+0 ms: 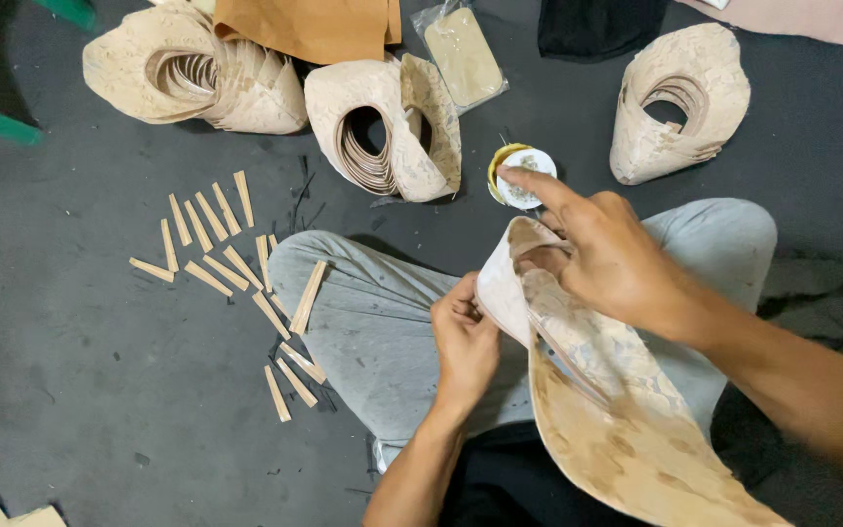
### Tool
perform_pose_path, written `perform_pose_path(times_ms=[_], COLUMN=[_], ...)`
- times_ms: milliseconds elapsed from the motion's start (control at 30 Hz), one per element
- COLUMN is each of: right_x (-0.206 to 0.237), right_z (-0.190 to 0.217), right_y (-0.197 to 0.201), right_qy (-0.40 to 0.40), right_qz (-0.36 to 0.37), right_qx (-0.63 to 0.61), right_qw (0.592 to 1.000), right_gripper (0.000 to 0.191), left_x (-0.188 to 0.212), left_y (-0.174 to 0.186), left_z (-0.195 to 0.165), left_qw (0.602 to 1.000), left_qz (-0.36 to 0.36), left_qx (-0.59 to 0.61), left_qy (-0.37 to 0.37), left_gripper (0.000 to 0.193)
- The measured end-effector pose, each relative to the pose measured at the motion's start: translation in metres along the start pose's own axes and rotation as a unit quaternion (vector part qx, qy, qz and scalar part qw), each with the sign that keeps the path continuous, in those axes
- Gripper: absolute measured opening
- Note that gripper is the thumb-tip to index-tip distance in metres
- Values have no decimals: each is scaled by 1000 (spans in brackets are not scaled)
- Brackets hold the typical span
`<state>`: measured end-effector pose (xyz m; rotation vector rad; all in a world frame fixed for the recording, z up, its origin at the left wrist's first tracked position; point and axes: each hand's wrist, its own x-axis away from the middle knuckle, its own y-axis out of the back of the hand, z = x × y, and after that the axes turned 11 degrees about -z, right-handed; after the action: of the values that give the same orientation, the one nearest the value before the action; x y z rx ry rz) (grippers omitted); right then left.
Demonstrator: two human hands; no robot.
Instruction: The person sits on the floor and folds and presses the edge of a lace shoe upper, applying glue from a small container and using a flat wooden tool to press the folded edge. They work on one upper at a time and set completed pieces with a stack of similar uppers.
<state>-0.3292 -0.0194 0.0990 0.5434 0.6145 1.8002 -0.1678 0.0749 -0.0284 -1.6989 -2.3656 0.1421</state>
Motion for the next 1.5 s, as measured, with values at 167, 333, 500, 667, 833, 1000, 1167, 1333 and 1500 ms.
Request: perform_pose_path(times_ms=[167, 333, 500, 667, 833, 1000, 1167, 1333, 1500], right_x=[4, 9, 13, 10, 9, 1, 5, -2, 2], right_z=[-9, -23, -29, -35, -37, -43, -44, -52, -57], right_y=[3, -7, -13, -19, -31, -23, -23, -13, 4], right_qy=[89, 100, 75, 78, 114, 41, 61, 59, -3], right_qz=[-49, -33, -58, -67, -100, -64, -69, -91, -95], right_qx=[-101, -27, -40, -28, -56, -25, -20, -131, -230], right_qw=[990, 994, 995, 994, 987, 997, 996, 985, 969], right_gripper=[82, 84, 79, 76, 81, 81, 78, 79, 60], left_x=[-1, -8, -6, -9, -14, -15, -12, -18, -23], left_y=[-1, -3, -7, -6, -1, -1, -1, 4, 12], left_z=[-9, -16, -10, -5, 2, 18, 19, 15, 16], left_qw=[999, 998, 988, 995, 990, 999, 995, 994, 995], left_qz=[-11, 47, 13, 44, 14, 29, 5, 7, -14], left_qx=[-23, -47, -142, -74, -137, -8, -57, 40, 40], left_qy=[39, -19, -61, -47, -15, 30, 78, 100, 92], left_gripper=[10, 17, 9, 18, 5, 11, 15, 17, 22])
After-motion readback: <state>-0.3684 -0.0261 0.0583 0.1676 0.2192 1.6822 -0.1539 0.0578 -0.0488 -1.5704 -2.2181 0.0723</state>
